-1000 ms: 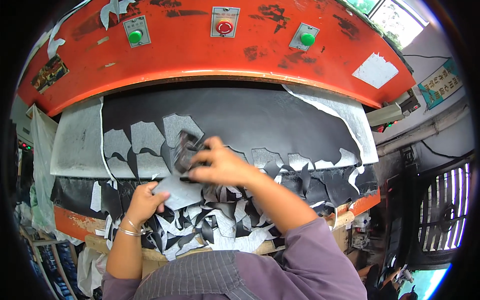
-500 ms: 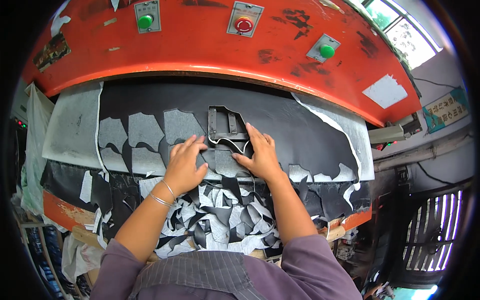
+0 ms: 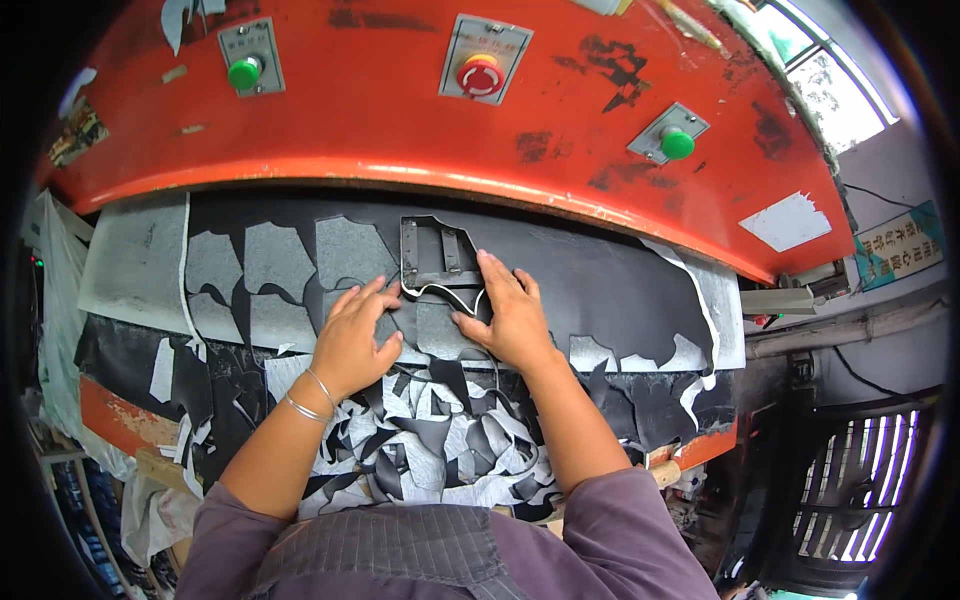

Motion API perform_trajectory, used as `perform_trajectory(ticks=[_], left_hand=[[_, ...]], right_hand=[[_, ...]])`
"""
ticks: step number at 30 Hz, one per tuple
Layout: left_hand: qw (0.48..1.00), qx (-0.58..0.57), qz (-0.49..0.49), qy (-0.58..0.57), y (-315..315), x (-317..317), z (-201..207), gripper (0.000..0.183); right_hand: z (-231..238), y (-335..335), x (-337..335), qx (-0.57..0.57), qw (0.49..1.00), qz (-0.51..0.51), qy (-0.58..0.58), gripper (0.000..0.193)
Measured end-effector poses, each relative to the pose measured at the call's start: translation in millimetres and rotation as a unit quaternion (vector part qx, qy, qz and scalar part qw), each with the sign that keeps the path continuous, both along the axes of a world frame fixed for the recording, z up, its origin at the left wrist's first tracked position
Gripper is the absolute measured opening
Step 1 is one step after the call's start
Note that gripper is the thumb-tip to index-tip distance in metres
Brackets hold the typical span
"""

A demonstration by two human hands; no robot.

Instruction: The recorder is using a hydraulic clicker press to cut shoe components from a sheet of black leather using a metal die.

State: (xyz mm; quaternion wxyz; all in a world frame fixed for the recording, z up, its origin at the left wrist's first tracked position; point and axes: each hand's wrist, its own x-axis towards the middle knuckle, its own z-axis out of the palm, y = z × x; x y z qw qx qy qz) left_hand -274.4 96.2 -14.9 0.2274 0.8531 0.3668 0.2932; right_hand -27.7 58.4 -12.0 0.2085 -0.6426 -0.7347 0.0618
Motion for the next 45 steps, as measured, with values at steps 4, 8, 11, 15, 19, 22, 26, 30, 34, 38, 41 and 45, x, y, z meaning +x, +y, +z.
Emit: perform_trajectory(ticks=[4,8,11,15,19,22,26,30,34,38,41,45], left_hand=[[0.994,-0.062,0.054,-0.078,6,-23,13,0.022],[0.932,0.202,0.171,-0.249,39,-49,94,0.012],[0.857,0.406,0.221,-0.226,56,-64,156,0.018],[0.935,0.272,0.21,-0.084,68,-79,171,0.027],[0.988,0.016,0.095,-0.124,-15,-80,127,0.026],[0.985,-0.117,-0.075,0.098,-102,-83,103,0.033],[0.982,0.008,-0.049,0.18,-166,-74,58,0.05],[0.989,0.045,0.025,0.14,-179,-63,45,0.033],[0.988,0.031,0.024,0.149,-175,-63,45,0.037],[0.987,-0.018,-0.021,0.159,-174,-67,43,0.033],[0.955,-0.16,-0.103,0.227,-177,-80,68,0.034],[0.929,-0.343,-0.136,0.03,-119,-75,71,0.032]], right_hand=[[25,-7,9,0.126,0.985,-0.025,0.116,0.092],[118,11,34,0.461,0.817,-0.149,0.311,0.062],[165,39,73,0.552,0.78,-0.27,0.117,0.057],[177,40,58,0.549,0.772,-0.321,-0.001,0.061],[125,-31,15,0.364,0.918,-0.062,0.146,0.029],[85,-120,-56,-0.073,0.982,0.171,0.027,0.053],[50,-175,-103,-0.047,0.986,0.153,-0.051,0.052],[47,-174,-112,-0.064,0.989,0.115,-0.063,0.037],[50,-170,-112,-0.075,0.988,0.106,-0.079,0.039],[52,-169,-101,-0.162,0.97,0.163,-0.079,0.039],[69,-147,-77,-0.366,0.904,0.208,0.078,0.043],[69,-46,-46,-0.01,0.998,0.058,-0.023,0.066]])
